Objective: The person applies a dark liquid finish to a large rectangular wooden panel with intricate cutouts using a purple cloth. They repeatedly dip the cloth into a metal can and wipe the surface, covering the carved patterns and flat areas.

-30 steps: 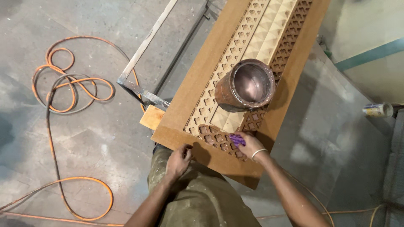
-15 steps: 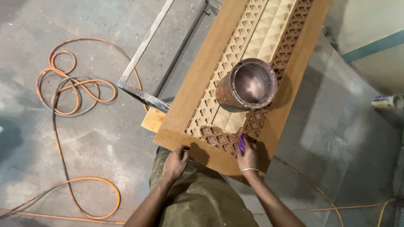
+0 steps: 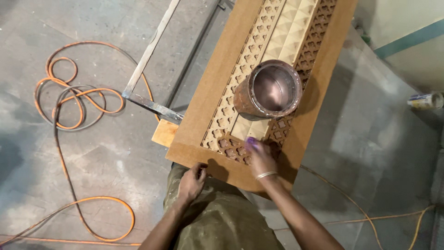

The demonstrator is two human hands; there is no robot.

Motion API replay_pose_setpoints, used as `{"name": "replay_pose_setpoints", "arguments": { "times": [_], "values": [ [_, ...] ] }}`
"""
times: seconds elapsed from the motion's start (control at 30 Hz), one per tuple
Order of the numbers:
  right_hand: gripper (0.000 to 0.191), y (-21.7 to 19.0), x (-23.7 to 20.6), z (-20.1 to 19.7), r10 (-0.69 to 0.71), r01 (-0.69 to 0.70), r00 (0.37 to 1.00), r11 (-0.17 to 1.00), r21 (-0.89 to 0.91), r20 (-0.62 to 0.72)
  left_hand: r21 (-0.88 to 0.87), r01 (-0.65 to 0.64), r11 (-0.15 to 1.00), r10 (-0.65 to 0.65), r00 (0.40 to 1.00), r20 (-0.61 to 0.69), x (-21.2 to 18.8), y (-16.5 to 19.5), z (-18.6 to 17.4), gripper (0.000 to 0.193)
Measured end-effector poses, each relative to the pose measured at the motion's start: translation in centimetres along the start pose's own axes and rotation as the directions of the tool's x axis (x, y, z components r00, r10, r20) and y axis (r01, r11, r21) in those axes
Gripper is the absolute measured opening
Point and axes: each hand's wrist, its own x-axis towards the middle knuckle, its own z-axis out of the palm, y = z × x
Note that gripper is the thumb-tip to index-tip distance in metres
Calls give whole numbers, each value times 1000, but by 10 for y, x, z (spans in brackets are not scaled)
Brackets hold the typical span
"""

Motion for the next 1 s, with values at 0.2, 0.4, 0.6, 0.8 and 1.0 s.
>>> {"name": "replay_pose_setpoints", "arguments": {
  "times": [0.2, 0.4, 0.6, 0.8, 1.0],
  "values": [
    [55, 43, -35, 15, 348, -351, 936, 900, 259, 56, 8, -35, 999, 35, 999, -11, 5, -1, -4, 30],
    [65, -80, 8, 41, 85, -100, 995, 933, 346, 59, 10, -24, 1000, 24, 1000, -9, 9, -6, -8, 30],
    [84, -93, 2, 24, -234, 244, 968, 958, 149, -86, 14, -20, 1000, 20, 1000, 10, 13, -7, -1, 30],
    [74, 43, -78, 3, 131, -138, 963, 990, 12, 237, 70, 29, 997, -34, 997, 70, 10, -6, 6, 31],
    [71, 57, -100, 33, 282, -301, 952, 933, 197, 117, 27, 17, 999, -18, 999, 29, 4, -16, 2, 30]
  ]
}}
